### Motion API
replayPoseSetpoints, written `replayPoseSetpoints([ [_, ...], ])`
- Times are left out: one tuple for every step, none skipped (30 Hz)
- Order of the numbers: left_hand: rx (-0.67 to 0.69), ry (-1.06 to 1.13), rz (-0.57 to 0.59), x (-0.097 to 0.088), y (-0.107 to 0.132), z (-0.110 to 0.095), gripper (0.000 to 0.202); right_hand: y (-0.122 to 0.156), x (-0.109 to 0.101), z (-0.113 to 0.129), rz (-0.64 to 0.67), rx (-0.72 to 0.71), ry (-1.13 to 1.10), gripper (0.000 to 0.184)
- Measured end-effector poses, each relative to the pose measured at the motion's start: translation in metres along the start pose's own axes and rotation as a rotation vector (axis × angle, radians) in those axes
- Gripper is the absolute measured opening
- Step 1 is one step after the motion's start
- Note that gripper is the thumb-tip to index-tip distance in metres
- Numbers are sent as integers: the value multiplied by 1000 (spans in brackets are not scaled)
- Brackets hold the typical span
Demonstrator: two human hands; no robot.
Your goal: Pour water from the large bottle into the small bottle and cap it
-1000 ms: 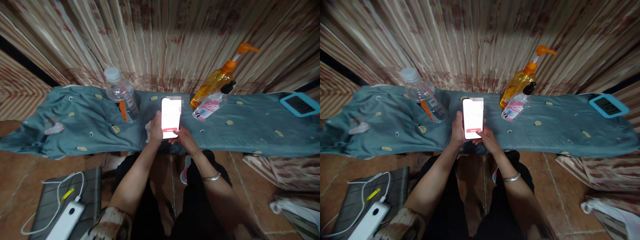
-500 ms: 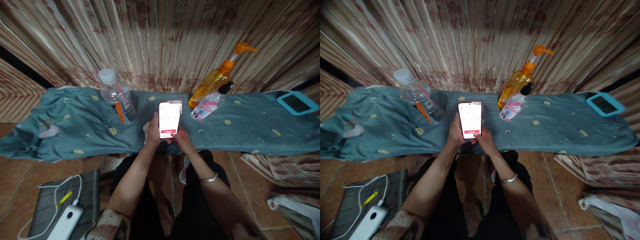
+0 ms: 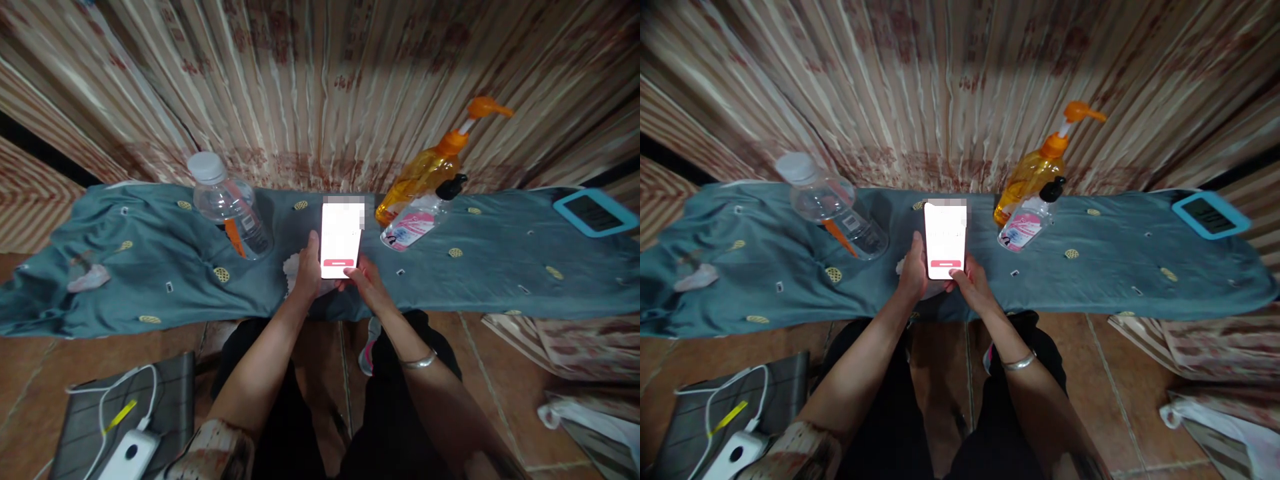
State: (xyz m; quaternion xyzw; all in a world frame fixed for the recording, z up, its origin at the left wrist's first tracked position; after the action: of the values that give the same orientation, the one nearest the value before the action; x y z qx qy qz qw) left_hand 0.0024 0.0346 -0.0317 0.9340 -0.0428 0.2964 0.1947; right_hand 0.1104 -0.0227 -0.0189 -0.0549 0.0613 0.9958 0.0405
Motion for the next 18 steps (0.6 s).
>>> replayPoseSetpoints([
  [29,-7,0,2,-1,-1,70,-1,0,0,3,3,4,38],
  [57,-10,2,3,-1,-2,70,-2,-1,0,6,6,6,38],
  [70,-6,7,5,-2,-3,70,-3,-1,0,9,8,7,39],
  [69,-2,11,7,-2,-3,70,-4,-1,-1,11,9,7,40],
  [66,2,15,8,-2,-4,70,-5,-2,-1,12,10,5,41],
  [62,5,20,9,-2,-4,70,-5,-2,-1,13,11,4,42],
  [59,8,27,10,-2,-4,70,-6,-3,-1,15,13,3,42],
  [57,11,36,11,-3,-4,70,-6,-3,-1,16,13,1,42],
  [56,15,46,12,-3,-3,70,-7,-4,-1,18,13,1,41],
  [54,18,58,13,-3,-3,70,-7,-5,-2,20,13,2,40],
  [49,21,74,13,-3,-2,70,-7,-6,-2,22,15,4,39],
  [44,20,87,14,-3,-2,70,-7,-7,-2,21,17,8,39],
  [45,15,94,14,-3,-2,70,-7,-7,-2,22,20,12,38],
  [52,8,93,14,-3,-2,69,-7,-8,-3,25,25,17,38],
  [62,-1,86,14,-3,-3,68,-7,-8,-3,27,29,19,38],
  [73,-10,74,14,-2,-3,66,-7,-8,-4,29,32,20,39],
  [81,-18,59,14,-2,-4,65,-7,-8,-4,29,32,19,39],
  [85,-23,44,14,-1,-5,64,-7,-8,-5,30,30,18,40],
])
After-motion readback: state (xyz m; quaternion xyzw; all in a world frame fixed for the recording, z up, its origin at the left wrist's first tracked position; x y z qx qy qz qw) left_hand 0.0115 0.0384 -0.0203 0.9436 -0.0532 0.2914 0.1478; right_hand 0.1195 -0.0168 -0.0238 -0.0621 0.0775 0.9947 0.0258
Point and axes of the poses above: each hand's wrist, its own y-axis away from the middle knuckle, its own x-axis out of the palm, z = x × y, the point moved 2 cm from there along -y, towards the middle knuckle, and after that the axes turned 11 degrees about y, right-handed, at the moved point
